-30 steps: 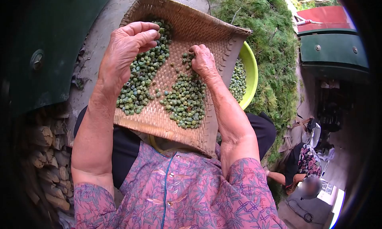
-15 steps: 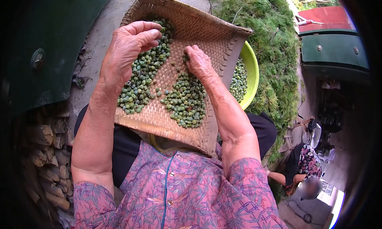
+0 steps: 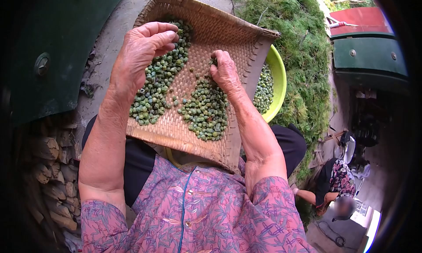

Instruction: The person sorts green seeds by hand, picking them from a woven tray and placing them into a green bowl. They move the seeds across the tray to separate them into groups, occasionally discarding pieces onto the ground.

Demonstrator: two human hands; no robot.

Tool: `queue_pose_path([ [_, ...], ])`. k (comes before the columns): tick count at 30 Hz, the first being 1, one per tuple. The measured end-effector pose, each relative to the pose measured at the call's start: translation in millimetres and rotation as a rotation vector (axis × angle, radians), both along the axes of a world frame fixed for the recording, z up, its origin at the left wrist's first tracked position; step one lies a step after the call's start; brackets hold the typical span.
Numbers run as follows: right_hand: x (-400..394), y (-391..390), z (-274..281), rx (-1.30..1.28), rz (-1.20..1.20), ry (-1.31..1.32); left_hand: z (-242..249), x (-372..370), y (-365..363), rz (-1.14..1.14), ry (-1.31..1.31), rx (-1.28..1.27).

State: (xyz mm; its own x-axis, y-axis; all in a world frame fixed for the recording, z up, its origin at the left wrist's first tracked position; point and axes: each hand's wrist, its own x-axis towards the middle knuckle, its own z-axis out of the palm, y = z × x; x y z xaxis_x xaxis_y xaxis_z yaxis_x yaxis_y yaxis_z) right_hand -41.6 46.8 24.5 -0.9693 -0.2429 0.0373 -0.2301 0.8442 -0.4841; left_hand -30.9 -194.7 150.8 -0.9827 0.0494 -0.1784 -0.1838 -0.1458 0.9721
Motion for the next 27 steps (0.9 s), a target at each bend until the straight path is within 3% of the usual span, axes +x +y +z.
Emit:
queue_pose_path([
  [2,7,15,4,-0.121,-0.144,0.123,0,0,-1,0.0,0.007,0.001],
  [6,36,76,11,-0.175,-0.448,0.097,-1,-1,-1,-0.012,0.022,0.024],
  [8,51,120,-2,-0.05,-0.518,0.15,-1,1,-1,-0.012,0.019,0.022],
  [10,64,153,-9,0.255,-0.498,0.169,0,2,1,-0.014,0.027,0.004],
  [12,68,144,2,0.373,-0.52,0.135,-1,2,1,-0.016,0.025,-0.001],
  [14,66,128,9,0.313,-0.489,0.158,-2,1,1,-0.017,0.024,-0.006],
  [15,58,116,6,0.238,-0.387,0.298,-3,1,0,-0.015,0.022,0.0],
  [17,45,78,9,0.037,-0.269,0.216,-3,1,1,-0.016,0.018,0.005],
  [20,31,20,7,-0.027,-0.122,0.168,-3,1,1,-0.004,0.016,-0.004],
  [27,13,-21,-12,0.258,-0.09,0.058,-4,0,1,-0.007,0.032,0.006],
])
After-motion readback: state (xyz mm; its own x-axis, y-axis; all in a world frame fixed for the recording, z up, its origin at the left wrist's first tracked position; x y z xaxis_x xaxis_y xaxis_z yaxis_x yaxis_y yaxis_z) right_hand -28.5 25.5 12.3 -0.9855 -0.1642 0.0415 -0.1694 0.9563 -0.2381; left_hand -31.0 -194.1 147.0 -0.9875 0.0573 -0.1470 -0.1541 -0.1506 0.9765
